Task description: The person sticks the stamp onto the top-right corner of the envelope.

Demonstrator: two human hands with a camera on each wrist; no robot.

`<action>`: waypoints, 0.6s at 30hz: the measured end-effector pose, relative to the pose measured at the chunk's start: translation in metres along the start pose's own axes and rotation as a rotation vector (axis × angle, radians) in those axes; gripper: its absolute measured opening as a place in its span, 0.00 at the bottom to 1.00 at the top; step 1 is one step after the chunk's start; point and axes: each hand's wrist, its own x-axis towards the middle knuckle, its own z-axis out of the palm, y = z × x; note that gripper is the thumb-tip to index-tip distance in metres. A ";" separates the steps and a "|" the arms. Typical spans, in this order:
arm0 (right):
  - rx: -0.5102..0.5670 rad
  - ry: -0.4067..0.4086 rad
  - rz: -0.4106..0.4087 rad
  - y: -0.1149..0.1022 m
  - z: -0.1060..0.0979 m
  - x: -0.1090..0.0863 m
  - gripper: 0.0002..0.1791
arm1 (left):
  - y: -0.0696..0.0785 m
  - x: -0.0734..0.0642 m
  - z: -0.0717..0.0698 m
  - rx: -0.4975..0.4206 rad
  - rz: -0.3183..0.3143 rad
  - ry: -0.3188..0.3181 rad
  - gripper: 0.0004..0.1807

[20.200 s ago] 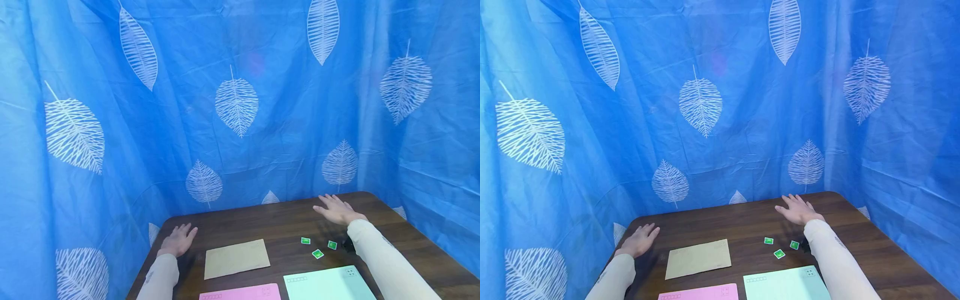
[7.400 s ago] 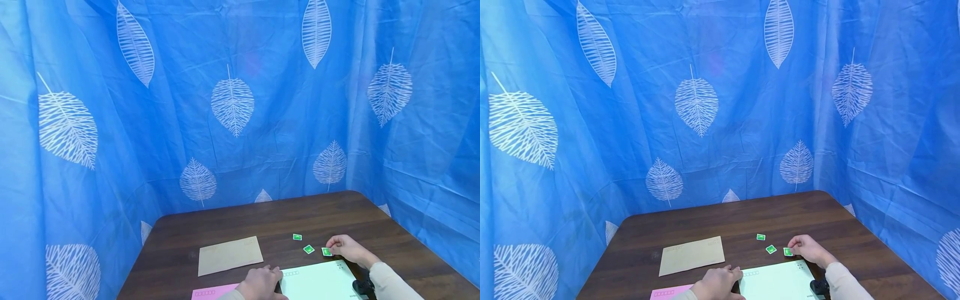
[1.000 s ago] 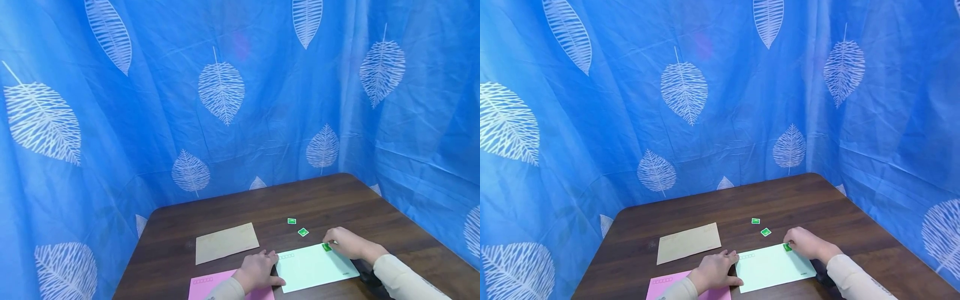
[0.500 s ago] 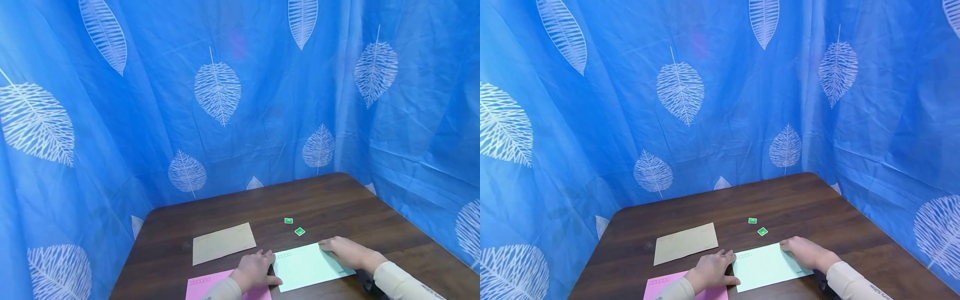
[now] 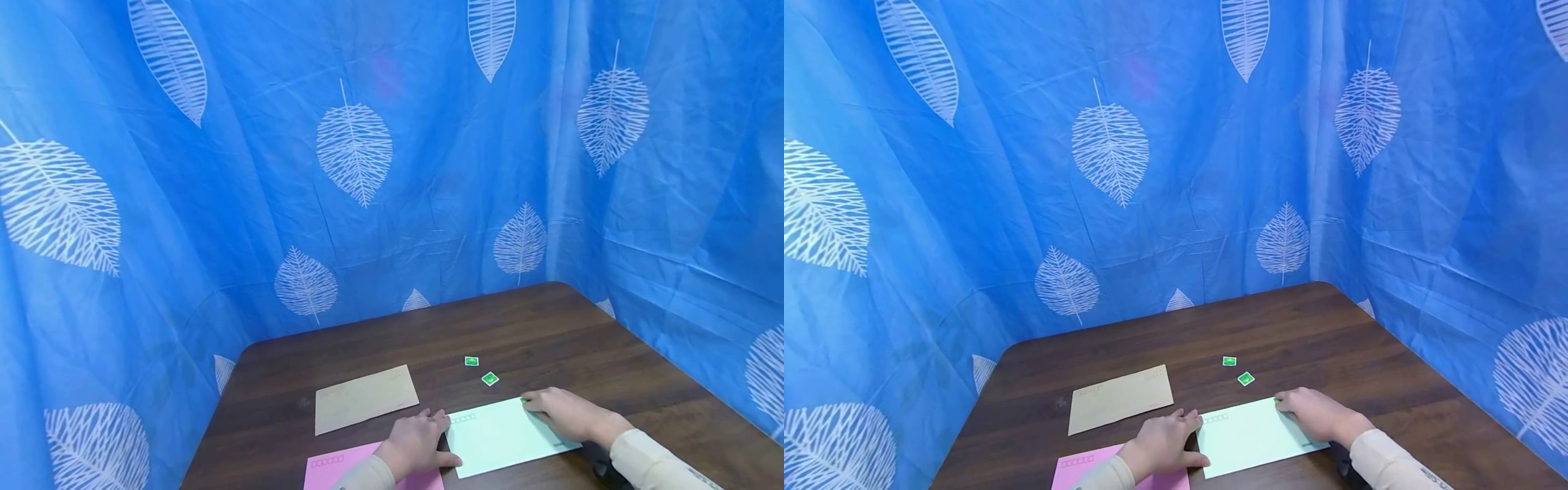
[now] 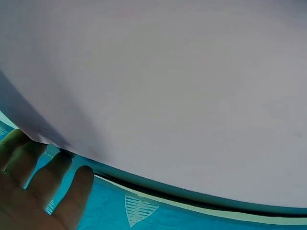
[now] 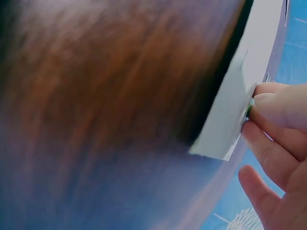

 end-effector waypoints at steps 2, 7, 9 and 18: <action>0.016 0.001 0.017 0.001 0.000 -0.001 0.17 | 0.000 0.000 0.000 0.002 0.002 0.003 0.39; 0.023 0.029 0.003 0.004 0.000 -0.003 0.17 | -0.001 0.000 0.001 0.001 0.004 0.006 0.39; 0.015 0.039 -0.009 0.005 0.000 -0.003 0.17 | 0.000 0.000 0.001 0.001 0.004 0.007 0.39; 0.056 0.034 0.007 0.010 0.002 -0.003 0.18 | 0.000 -0.001 -0.003 0.005 0.009 0.004 0.39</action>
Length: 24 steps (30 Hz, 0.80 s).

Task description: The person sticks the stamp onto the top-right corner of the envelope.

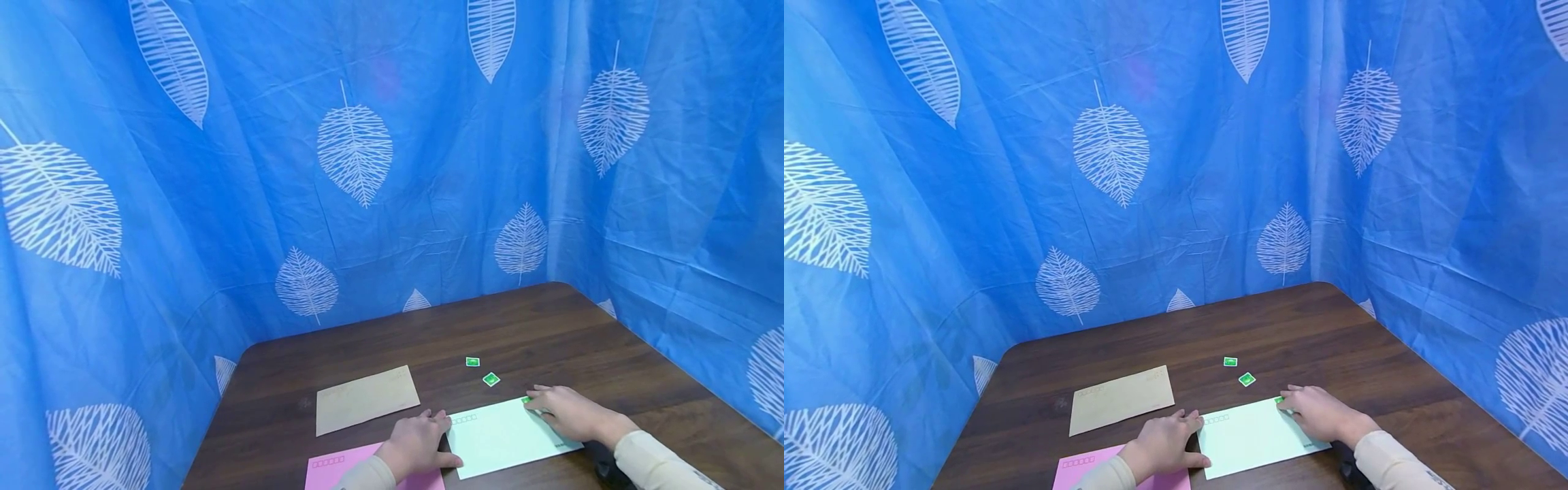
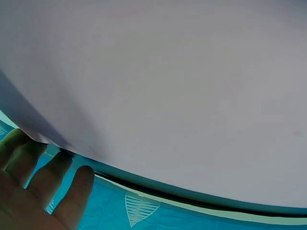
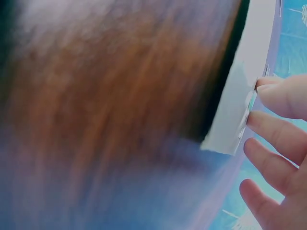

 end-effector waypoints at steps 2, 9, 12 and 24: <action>0.019 -0.004 0.010 0.001 0.000 0.000 0.18 | 0.000 -0.001 -0.001 0.000 -0.001 -0.001 0.39; 0.031 -0.001 0.026 0.002 0.000 0.001 0.17 | 0.001 -0.001 0.000 0.002 0.000 0.007 0.38; 0.035 0.000 0.022 0.002 0.001 0.002 0.17 | 0.001 0.000 0.002 0.001 -0.004 0.005 0.39; 0.062 0.014 0.042 -0.001 -0.003 0.004 0.16 | 0.001 -0.002 0.000 0.000 -0.002 0.018 0.38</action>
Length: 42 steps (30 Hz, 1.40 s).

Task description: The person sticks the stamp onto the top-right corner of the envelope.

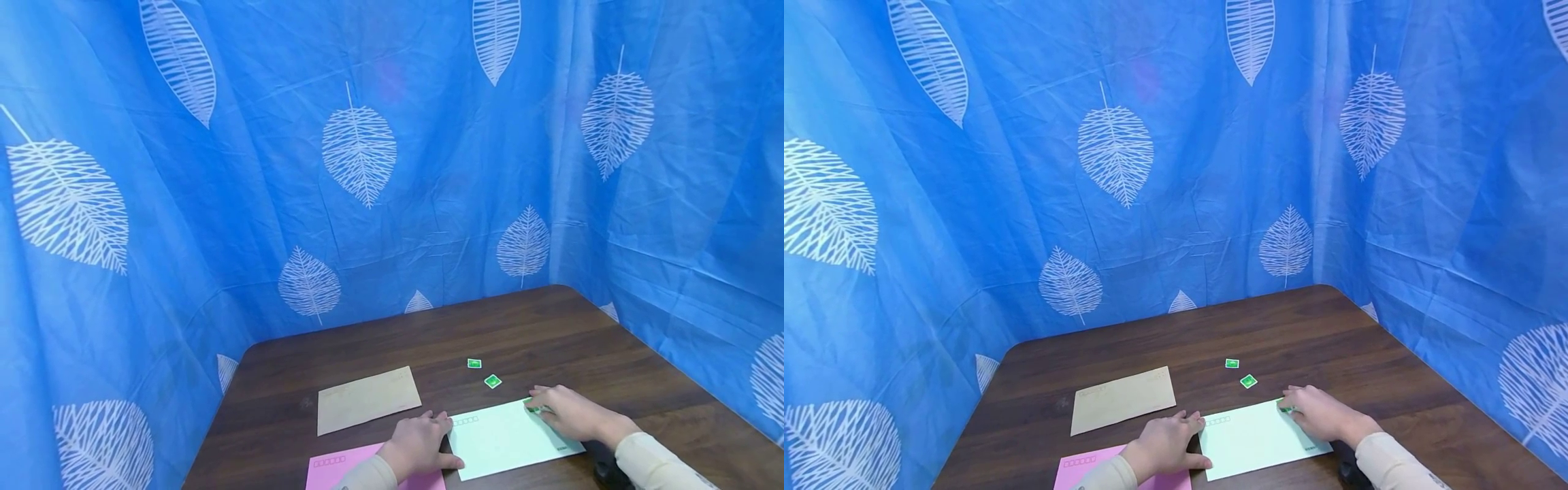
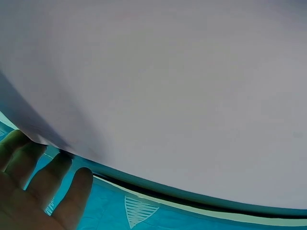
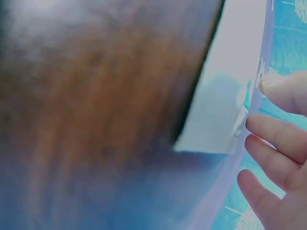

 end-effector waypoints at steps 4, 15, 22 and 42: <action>0.021 0.016 0.014 0.000 -0.005 0.003 0.15 | -0.002 0.001 -0.001 0.002 0.009 0.013 0.38; 0.056 0.032 0.033 0.009 -0.005 0.007 0.14 | 0.002 0.004 0.000 -0.007 0.007 -0.001 0.37; 0.130 0.031 0.094 0.007 -0.001 0.011 0.15 | 0.005 0.005 -0.003 -0.005 0.000 -0.035 0.37; 0.148 0.042 0.142 0.002 0.002 0.035 0.14 | -0.012 -0.006 -0.005 -0.014 -0.003 0.002 0.38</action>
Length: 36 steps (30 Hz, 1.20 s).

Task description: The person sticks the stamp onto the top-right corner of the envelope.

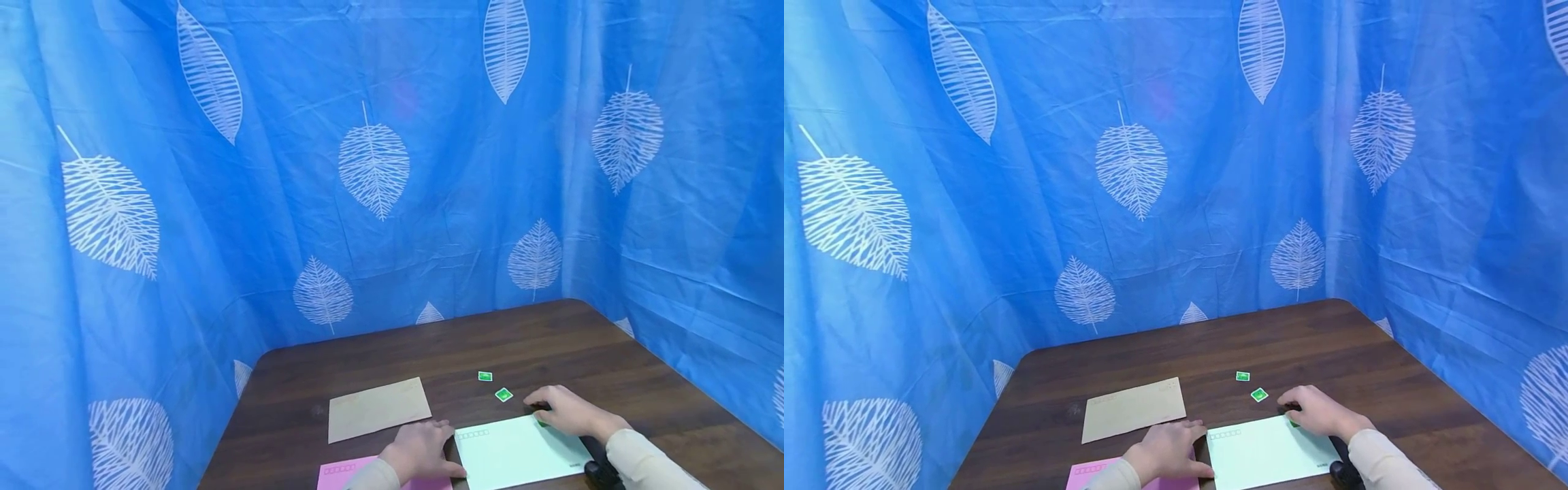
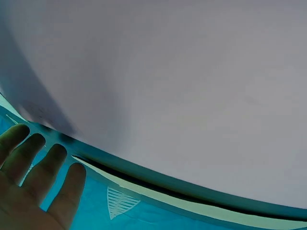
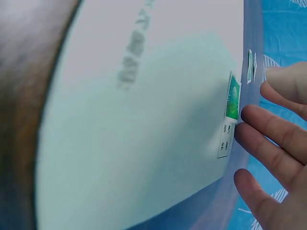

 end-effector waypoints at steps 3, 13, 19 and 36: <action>0.019 0.007 0.010 -0.003 0.001 0.002 0.14 | -0.005 -0.004 0.000 -0.032 -0.003 0.002 0.40; 0.034 0.003 -0.004 -0.007 0.007 0.017 0.13 | -0.025 -0.021 0.000 -0.149 -0.039 0.003 0.43; 0.006 0.055 -0.015 -0.011 0.004 0.025 0.12 | -0.033 -0.029 0.000 -0.165 -0.056 -0.013 0.43; 0.013 0.064 0.076 -0.017 0.009 0.039 0.12 | -0.053 -0.054 0.003 -0.201 -0.056 0.006 0.40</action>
